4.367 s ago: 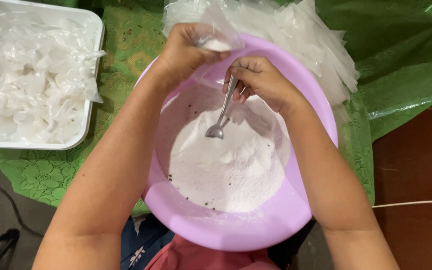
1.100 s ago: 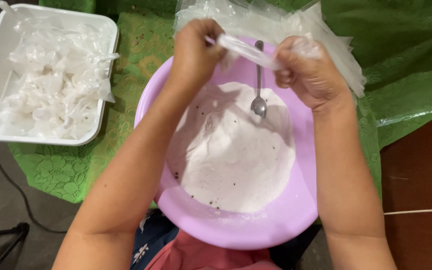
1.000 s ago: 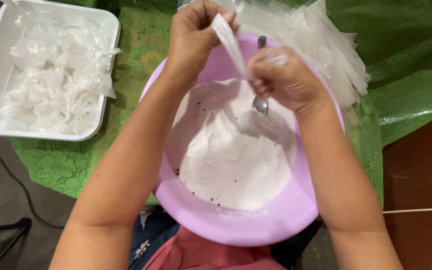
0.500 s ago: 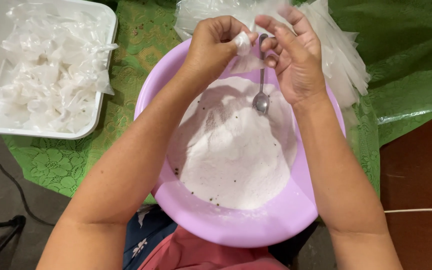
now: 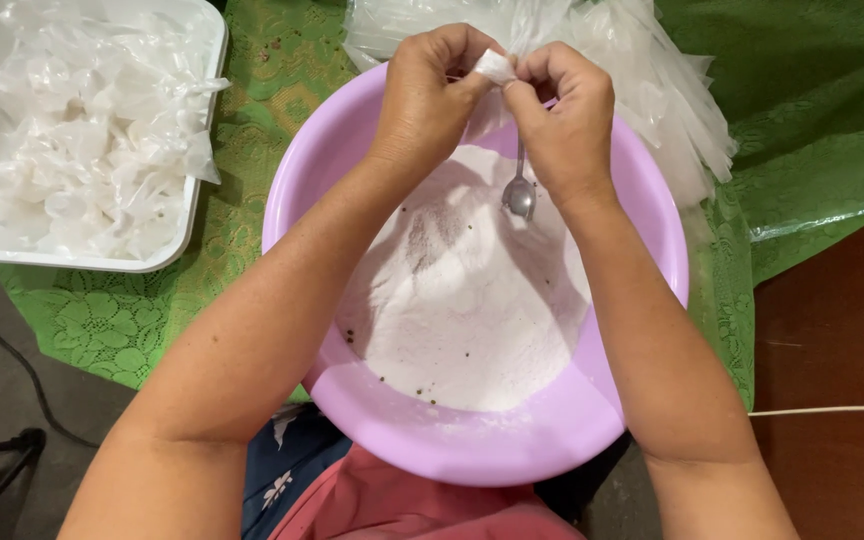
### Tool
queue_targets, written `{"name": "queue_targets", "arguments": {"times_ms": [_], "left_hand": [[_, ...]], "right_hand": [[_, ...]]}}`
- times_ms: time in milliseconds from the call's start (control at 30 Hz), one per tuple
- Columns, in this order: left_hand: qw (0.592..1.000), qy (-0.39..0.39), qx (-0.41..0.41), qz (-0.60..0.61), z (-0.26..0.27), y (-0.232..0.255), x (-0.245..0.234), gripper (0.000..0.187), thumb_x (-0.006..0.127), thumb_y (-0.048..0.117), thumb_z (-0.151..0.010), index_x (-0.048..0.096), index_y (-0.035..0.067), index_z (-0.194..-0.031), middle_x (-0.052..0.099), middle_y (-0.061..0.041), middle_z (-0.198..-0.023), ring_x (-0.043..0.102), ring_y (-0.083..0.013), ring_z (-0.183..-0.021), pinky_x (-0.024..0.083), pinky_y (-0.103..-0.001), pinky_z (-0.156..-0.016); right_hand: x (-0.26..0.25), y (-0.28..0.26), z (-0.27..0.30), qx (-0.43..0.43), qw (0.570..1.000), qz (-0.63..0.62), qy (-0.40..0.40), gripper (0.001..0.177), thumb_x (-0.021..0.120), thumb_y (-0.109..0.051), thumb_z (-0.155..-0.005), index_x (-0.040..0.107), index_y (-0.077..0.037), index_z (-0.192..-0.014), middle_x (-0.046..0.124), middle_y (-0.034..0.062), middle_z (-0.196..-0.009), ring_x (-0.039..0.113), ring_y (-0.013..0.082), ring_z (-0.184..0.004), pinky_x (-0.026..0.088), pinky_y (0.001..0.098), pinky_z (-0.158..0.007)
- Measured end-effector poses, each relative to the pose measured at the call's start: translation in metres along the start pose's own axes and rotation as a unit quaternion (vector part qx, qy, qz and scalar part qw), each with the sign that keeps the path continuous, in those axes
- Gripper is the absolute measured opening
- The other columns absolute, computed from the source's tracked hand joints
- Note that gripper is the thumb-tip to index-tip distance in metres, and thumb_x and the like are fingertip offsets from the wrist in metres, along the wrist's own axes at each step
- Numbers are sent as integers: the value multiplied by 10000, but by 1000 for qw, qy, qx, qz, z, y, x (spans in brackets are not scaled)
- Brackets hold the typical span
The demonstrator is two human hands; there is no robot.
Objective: The person is manually filling small plastic bags with white powder using a spoon and then tying each bag closed.
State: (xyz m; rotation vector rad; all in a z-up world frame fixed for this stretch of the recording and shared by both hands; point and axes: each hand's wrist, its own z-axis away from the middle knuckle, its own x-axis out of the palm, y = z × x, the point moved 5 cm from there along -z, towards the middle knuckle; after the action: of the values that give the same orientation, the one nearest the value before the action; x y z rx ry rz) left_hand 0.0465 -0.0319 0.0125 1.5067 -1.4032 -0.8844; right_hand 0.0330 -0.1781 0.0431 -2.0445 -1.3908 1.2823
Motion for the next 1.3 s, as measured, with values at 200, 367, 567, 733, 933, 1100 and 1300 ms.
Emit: {"name": "queue_targets", "arguments": {"times_ms": [200, 367, 567, 733, 933, 1100, 1300], "left_hand": [[994, -82, -38, 70, 3, 2, 8, 188, 742, 296, -857, 640, 205, -728, 560, 62, -801, 539, -69, -775, 472, -234, -765], [968, -98, -140, 184, 7, -6, 11, 324, 660, 464, -861, 578, 238, -645, 455, 97, -607, 350, -60, -599, 285, -252, -617], [984, -103, -123, 78, -1, -27, 10, 296, 635, 425, -945, 560, 153, -854, 603, 17, -671, 522, -73, -529, 391, -232, -452], [979, -186, -83, 29, -8, -9, -9, 213, 843, 243, -903, 670, 159, -813, 505, 65, -625, 411, -48, -559, 302, -232, -503], [954, -45, 4, -298, -13, 8, -108, 318, 833, 301, -1003, 557, 222, -868, 590, 40, -825, 501, -112, -729, 404, -351, -644], [824, 13, -22, -566, 7, 17, -238, 330, 916, 435, -992, 769, 150, -1066, 638, -171, -1047, 527, -368, -912, 429, -520, -746], [795, -19, 3, -607, -27, 16, -180, 608, 936, 513, -840, 781, 103, -1262, 630, -293, -1230, 458, -525, -1152, 389, -608, -913]], "right_hand": [[-5, 17, -4, 146, 981, -125, -12, 167, 627, 42, -885, 637, -112, -821, 612, -2, -695, 546, 65, -627, 443, 211, -531], [-4, -18, 1, -3, 999, -42, -30, 217, 759, 0, -1008, 584, -113, -950, 620, -16, -815, 537, 52, -696, 453, 206, -604], [-11, -17, 1, -262, 941, 213, -31, 175, 776, 121, -955, 702, -21, -884, 663, 91, -799, 601, 169, -687, 494, 270, -576], [-32, -12, -4, -203, 966, 154, -46, 139, 755, 134, -1007, 703, 25, -937, 663, 117, -877, 576, 201, -769, 448, 321, -656], [-44, 6, -9, -9, 985, 126, -119, 340, 844, -108, -949, 637, -44, -1210, 711, 71, -1059, 660, 161, -858, 524, 311, -760], [-45, 27, -16, 133, 968, 190, -92, 195, 787, -78, -935, 708, -77, -1113, 737, 82, -1060, 698, 178, -905, 617, 277, -812], [-43, 41, -15, 135, 975, 159, -78, 218, 787, -156, -918, 708, -126, -1119, 736, 25, -1069, 636, 114, -782, 557, 294, -720]]}}
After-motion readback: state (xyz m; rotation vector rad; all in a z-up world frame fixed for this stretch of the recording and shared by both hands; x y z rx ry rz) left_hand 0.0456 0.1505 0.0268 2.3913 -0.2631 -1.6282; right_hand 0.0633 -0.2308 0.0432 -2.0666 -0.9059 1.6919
